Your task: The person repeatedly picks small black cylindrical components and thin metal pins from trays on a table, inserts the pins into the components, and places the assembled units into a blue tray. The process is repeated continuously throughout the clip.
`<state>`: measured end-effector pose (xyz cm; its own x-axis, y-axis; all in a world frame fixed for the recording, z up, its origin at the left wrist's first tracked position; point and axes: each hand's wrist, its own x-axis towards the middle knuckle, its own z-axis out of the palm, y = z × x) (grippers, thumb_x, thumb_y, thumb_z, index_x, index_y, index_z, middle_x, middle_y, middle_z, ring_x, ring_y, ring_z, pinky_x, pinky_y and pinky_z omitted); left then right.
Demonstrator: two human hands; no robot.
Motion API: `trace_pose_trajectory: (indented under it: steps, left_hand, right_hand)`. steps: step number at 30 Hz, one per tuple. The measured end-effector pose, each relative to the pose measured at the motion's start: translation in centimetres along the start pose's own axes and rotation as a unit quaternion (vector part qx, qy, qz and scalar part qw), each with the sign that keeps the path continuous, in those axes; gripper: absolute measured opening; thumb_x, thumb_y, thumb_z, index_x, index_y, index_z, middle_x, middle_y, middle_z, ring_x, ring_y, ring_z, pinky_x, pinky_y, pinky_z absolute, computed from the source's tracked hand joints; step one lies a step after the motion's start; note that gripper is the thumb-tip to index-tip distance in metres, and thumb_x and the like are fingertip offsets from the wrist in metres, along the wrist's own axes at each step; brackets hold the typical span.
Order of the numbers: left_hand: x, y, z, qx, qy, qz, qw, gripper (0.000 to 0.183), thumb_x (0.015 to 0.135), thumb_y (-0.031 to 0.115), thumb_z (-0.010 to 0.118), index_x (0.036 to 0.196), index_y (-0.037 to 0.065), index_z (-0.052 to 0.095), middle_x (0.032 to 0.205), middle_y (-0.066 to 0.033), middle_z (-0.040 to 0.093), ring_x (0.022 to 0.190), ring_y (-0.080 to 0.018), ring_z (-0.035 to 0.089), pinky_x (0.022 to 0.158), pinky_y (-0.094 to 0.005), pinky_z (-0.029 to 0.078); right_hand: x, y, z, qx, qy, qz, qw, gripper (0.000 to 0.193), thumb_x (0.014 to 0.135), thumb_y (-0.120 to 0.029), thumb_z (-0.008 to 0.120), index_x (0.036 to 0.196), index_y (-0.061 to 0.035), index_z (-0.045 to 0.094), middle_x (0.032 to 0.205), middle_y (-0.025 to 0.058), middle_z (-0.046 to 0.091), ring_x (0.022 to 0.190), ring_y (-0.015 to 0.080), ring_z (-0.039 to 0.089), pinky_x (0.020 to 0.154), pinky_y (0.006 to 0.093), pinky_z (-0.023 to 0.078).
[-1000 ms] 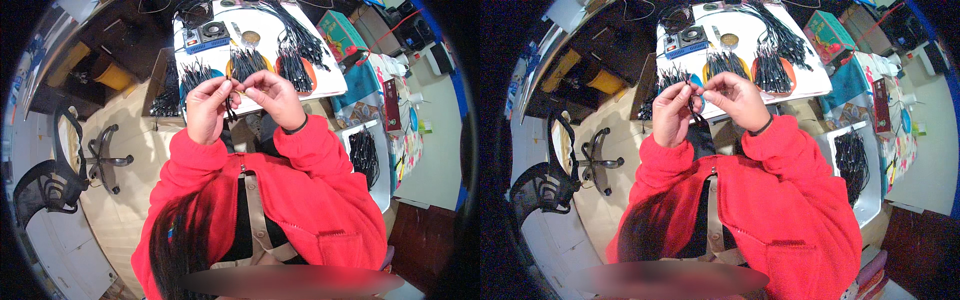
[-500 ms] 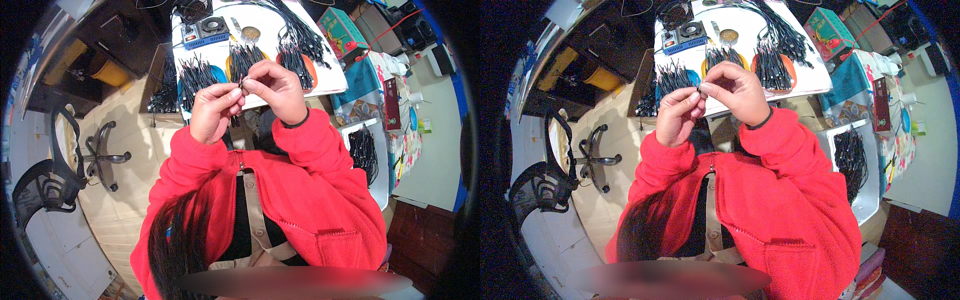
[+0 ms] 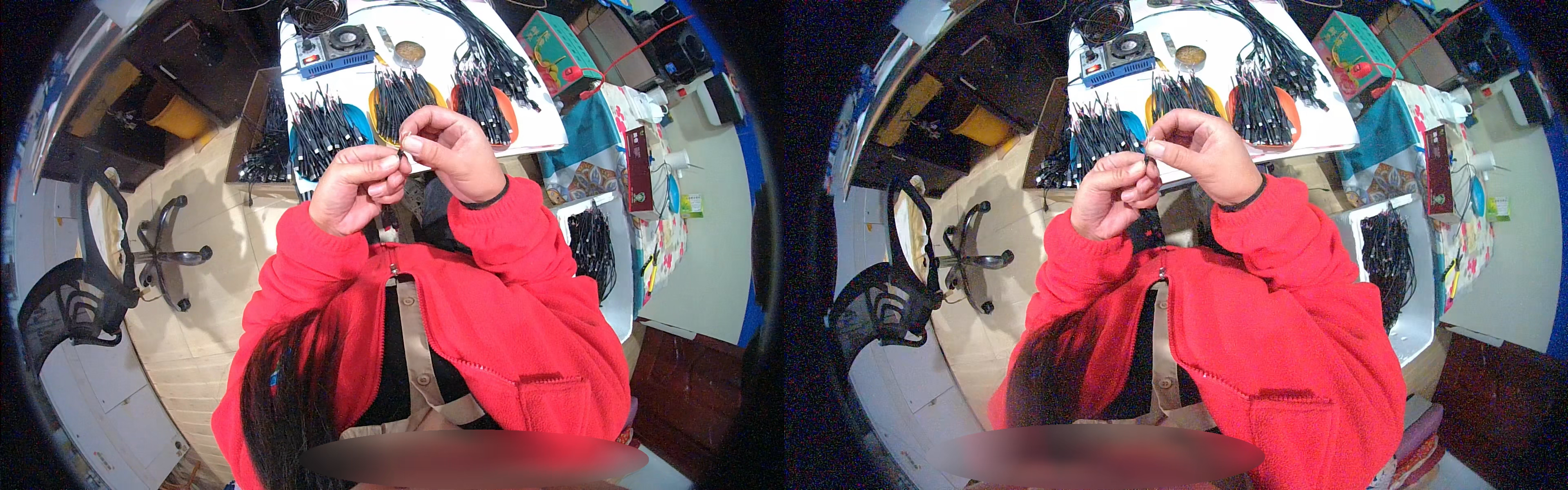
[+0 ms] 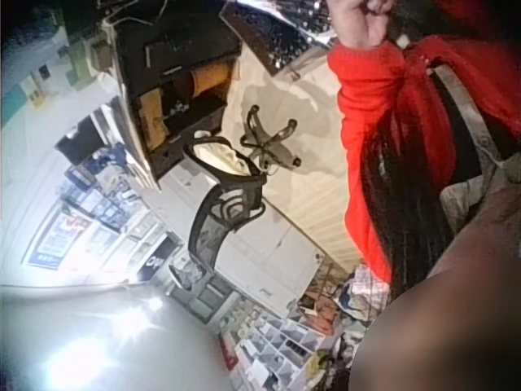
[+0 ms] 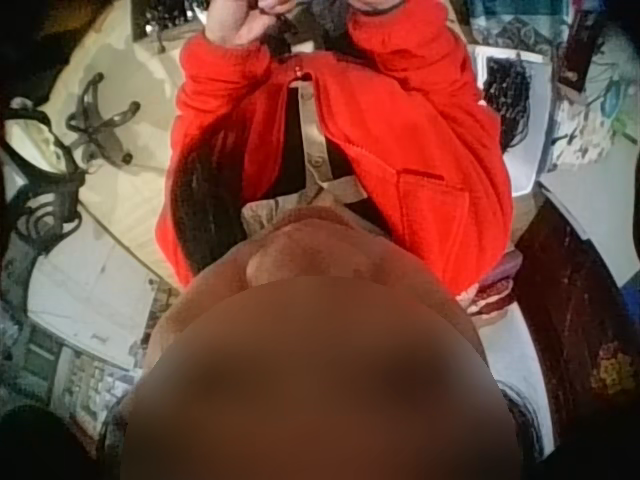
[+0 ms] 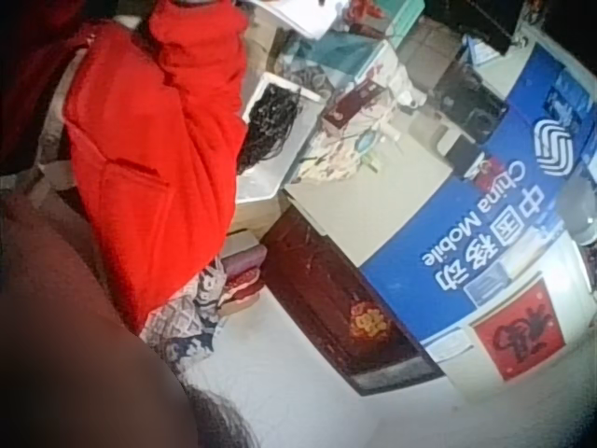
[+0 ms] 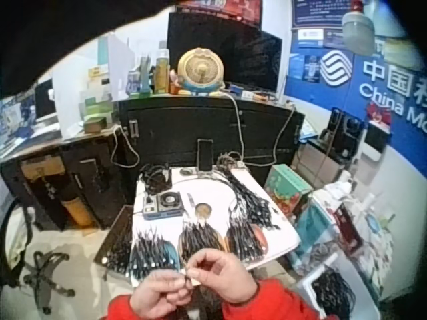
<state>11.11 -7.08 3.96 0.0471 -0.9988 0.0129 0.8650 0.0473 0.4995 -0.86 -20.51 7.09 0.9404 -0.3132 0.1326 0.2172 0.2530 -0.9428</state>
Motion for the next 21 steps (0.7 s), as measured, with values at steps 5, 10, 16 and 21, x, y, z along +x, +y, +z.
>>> trace_pose_trajectory:
  steps: [5, 10, 16, 21]
  left_hand:
    - [0.1, -0.8, 0.4, 0.095, 0.068, 0.066, 0.991, 0.016, 0.087, 0.01, 0.059, 0.091, -0.004, 0.064, 0.068, -0.0048, 0.057, 0.052, -0.0066, 0.04, 0.053, -0.0211, 0.034]
    - [0.5, -0.9, 0.6, 0.154, 0.08, 0.091, 0.981, 0.015, 0.086, 0.006, 0.061, 0.094, -0.005, 0.065, 0.073, -0.0078, 0.062, 0.057, -0.0078, 0.046, 0.053, -0.0202, 0.035]
    - [0.8, -1.2, 0.7, 0.391, 0.116, 0.096, 0.908, 0.018, 0.089, 0.006, 0.057, 0.104, -0.002, 0.064, 0.077, -0.0039, 0.065, 0.061, -0.004, 0.049, 0.053, -0.0175, 0.036]
    - [2.6, -2.5, -0.2, 0.348, 0.121, 0.083, 0.926, 0.017, 0.09, 0.004, 0.057, 0.104, -0.003, 0.062, 0.077, -0.0052, 0.065, 0.061, -0.0042, 0.051, 0.053, -0.017, 0.036]
  right_hand:
    - [-0.2, 0.7, -0.1, 0.188, -0.005, 0.071, 0.98, 0.012, 0.089, -0.013, 0.059, 0.095, -0.0027, 0.056, 0.084, 0.0025, 0.057, 0.074, 0.0096, 0.055, 0.067, 0.0228, 0.046]
    - [-0.4, 1.0, -0.6, 0.191, 0.006, 0.088, 0.978, 0.011, 0.09, -0.014, 0.058, 0.093, -0.0039, 0.056, 0.084, 0.0013, 0.056, 0.074, 0.0076, 0.052, 0.066, 0.0214, 0.045]
    - [-0.4, 2.1, -2.9, 0.229, -0.002, 0.169, 0.958, 0.011, 0.088, -0.012, 0.054, 0.096, -0.0056, 0.057, 0.079, 0.001, 0.057, 0.064, 0.0096, 0.052, 0.053, 0.0204, 0.038]
    - [-0.9, 4.3, -4.7, 0.364, -0.012, 0.217, 0.906, 0.017, 0.087, -0.011, 0.053, 0.102, -0.0054, 0.057, 0.081, 0.0034, 0.059, 0.064, 0.0147, 0.053, 0.053, 0.0249, 0.039]
